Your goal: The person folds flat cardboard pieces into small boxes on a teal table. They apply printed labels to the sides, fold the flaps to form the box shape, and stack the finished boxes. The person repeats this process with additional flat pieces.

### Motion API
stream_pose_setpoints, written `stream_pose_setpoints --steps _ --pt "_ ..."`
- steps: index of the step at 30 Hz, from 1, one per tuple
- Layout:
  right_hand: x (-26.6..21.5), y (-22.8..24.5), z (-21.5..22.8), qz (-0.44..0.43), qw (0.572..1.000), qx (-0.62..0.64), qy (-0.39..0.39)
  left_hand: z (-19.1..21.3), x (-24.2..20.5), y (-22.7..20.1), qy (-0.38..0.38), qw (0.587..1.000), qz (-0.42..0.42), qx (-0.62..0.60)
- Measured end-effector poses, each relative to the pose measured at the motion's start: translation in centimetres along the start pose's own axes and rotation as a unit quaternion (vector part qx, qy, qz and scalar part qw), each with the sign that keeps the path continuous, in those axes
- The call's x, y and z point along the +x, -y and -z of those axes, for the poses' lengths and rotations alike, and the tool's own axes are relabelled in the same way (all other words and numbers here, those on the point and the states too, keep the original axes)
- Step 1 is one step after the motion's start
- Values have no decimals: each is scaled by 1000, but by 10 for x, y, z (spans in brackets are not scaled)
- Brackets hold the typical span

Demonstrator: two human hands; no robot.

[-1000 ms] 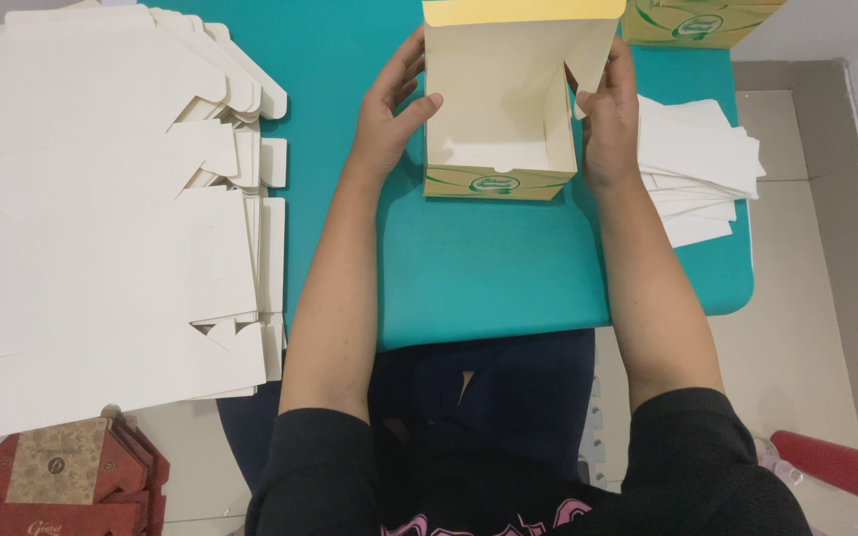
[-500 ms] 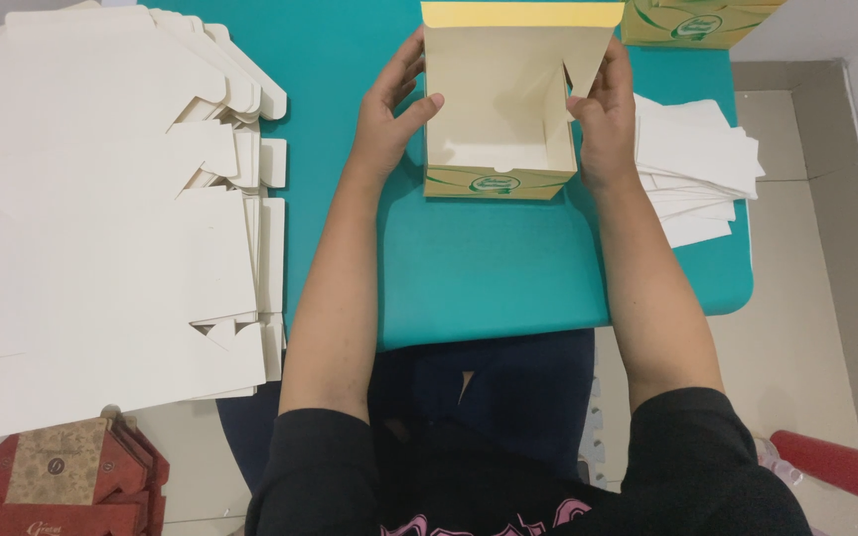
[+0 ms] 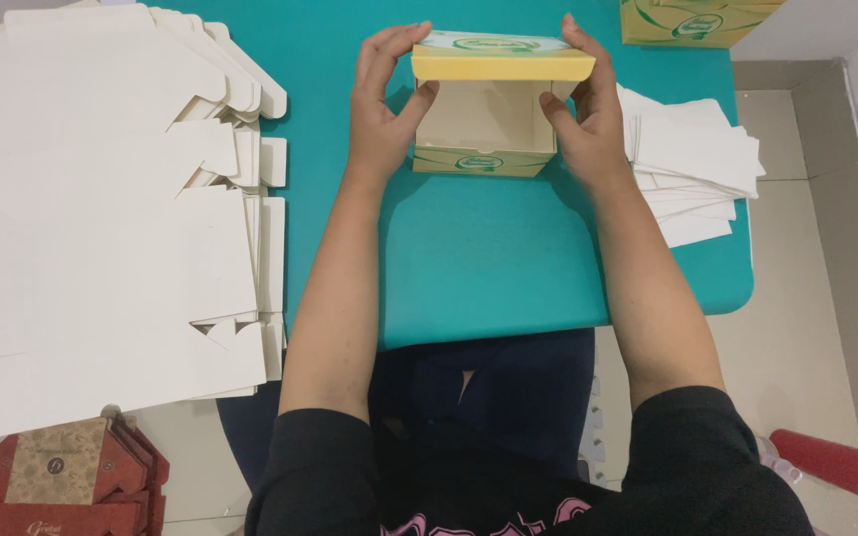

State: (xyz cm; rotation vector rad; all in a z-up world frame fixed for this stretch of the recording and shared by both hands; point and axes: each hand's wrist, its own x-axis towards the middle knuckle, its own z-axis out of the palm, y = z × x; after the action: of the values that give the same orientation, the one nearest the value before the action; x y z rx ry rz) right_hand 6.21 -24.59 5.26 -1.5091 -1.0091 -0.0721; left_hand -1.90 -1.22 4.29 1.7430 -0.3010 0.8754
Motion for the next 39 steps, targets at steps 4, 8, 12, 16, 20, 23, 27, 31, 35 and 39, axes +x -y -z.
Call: stream_pose_setpoints --steps 4,8,12,16,20,23,27,31,35,39 --pt "3 10 -1 4 998 -59 -1 2 0 -6 29 1000 4 -6" --pt "1 12 5 -6 997 -56 49 6 -1 -17 79 997 -1 10" --pt "1 10 9 21 995 -80 51 5 -2 -17 77 996 10 37" --pt "1 4 10 12 995 -98 30 6 -3 -16 83 994 16 67" --pt "2 3 12 35 987 -144 56 7 -4 -16 98 990 30 94" --pt "2 0 12 51 982 -167 68 8 -5 -14 108 988 38 101" --pt "1 -3 13 60 980 -176 68 9 -5 -15 115 987 32 106" --pt "2 1 12 59 979 -180 70 9 -6 -12 132 985 36 101" --pt "1 3 11 38 985 -156 68 8 -8 -4 121 989 58 58" --pt "-2 -9 19 -30 999 -28 2 7 -14 46 91 978 125 -140"
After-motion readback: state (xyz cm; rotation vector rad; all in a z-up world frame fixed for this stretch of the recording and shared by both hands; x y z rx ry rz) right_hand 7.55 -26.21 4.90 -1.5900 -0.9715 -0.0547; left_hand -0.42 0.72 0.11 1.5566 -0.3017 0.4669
